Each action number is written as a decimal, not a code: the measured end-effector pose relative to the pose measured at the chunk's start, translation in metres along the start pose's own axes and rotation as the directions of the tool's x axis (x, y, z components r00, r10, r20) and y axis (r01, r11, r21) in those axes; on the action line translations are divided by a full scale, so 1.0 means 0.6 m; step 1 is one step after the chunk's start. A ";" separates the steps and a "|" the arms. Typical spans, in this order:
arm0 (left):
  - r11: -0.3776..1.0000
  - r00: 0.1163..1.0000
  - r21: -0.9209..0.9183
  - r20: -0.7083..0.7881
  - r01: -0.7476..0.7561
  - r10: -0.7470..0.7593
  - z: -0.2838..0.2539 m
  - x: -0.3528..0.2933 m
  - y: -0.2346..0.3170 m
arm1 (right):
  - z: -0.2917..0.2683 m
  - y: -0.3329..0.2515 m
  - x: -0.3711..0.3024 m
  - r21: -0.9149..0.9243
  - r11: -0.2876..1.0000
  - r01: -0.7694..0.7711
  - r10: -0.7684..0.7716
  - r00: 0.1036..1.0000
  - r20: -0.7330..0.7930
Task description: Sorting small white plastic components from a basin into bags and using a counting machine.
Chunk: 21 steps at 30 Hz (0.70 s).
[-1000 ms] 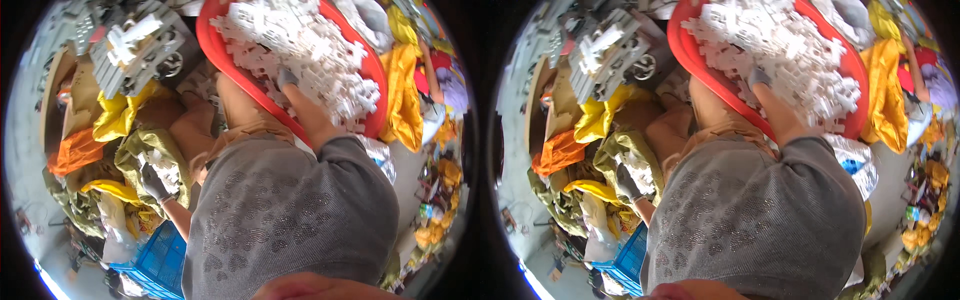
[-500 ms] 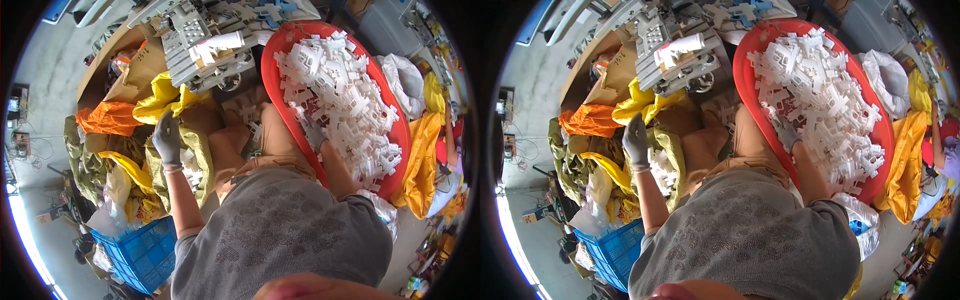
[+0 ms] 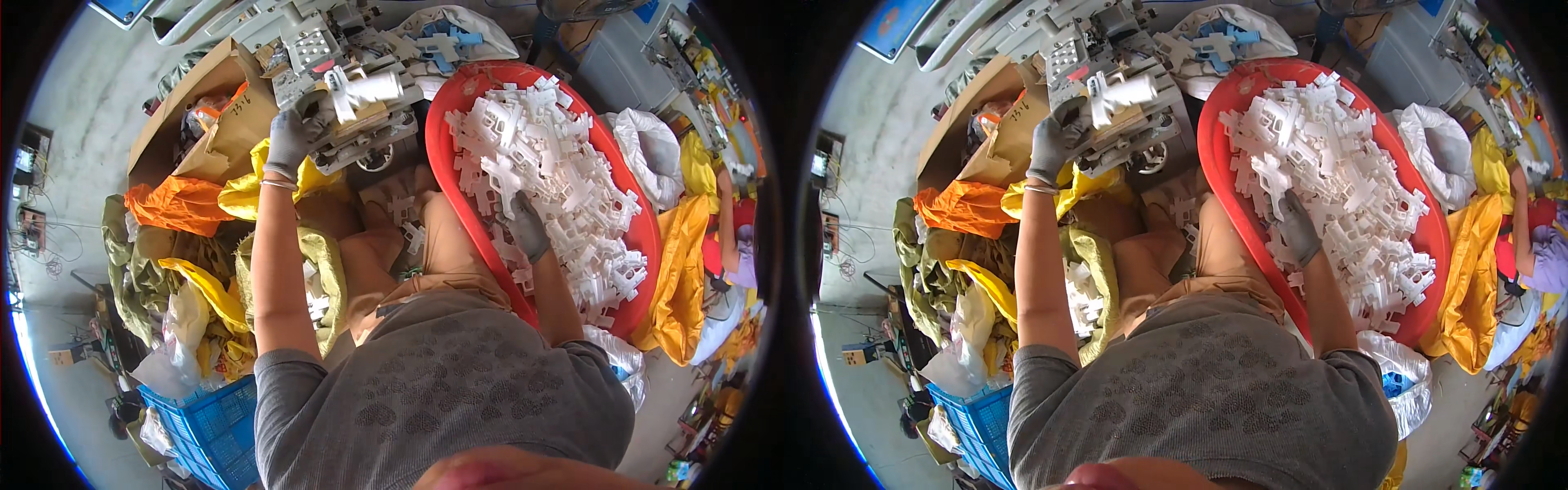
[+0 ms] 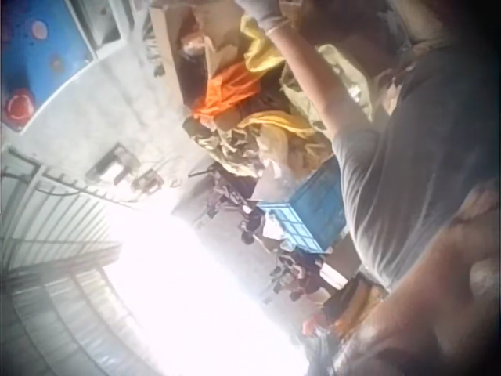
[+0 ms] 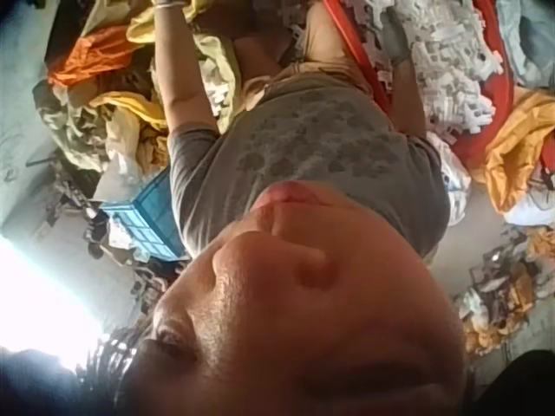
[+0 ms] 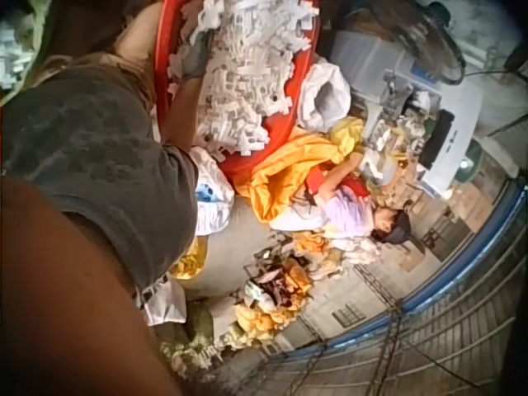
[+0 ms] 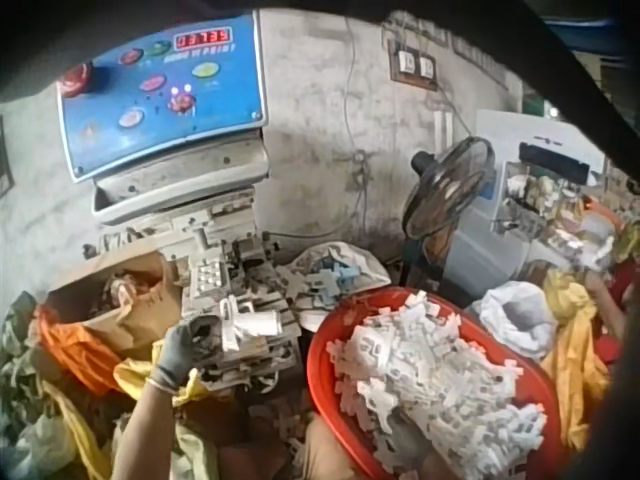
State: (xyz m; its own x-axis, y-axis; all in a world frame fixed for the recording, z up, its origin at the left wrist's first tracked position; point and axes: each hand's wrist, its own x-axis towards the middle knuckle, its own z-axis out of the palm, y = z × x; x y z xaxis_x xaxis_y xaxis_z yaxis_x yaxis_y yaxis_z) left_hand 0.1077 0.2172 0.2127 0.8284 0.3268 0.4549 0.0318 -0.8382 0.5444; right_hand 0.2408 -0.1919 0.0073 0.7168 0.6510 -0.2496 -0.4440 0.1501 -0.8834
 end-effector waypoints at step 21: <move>0.504 0.484 0.059 -0.399 0.861 -0.779 -0.093 -0.561 0.011 | 0.364 -0.246 0.242 -0.586 -0.167 0.793 -0.477 0.455 0.752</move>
State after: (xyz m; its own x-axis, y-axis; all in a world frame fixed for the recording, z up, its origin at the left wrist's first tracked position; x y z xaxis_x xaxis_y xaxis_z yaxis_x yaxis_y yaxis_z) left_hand -0.2021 0.1260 0.1025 0.1531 0.9852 0.0767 0.7629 -0.1671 0.6246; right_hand 0.2930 0.0426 0.1881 0.1340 0.7842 0.6058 0.9576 0.0549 -0.2828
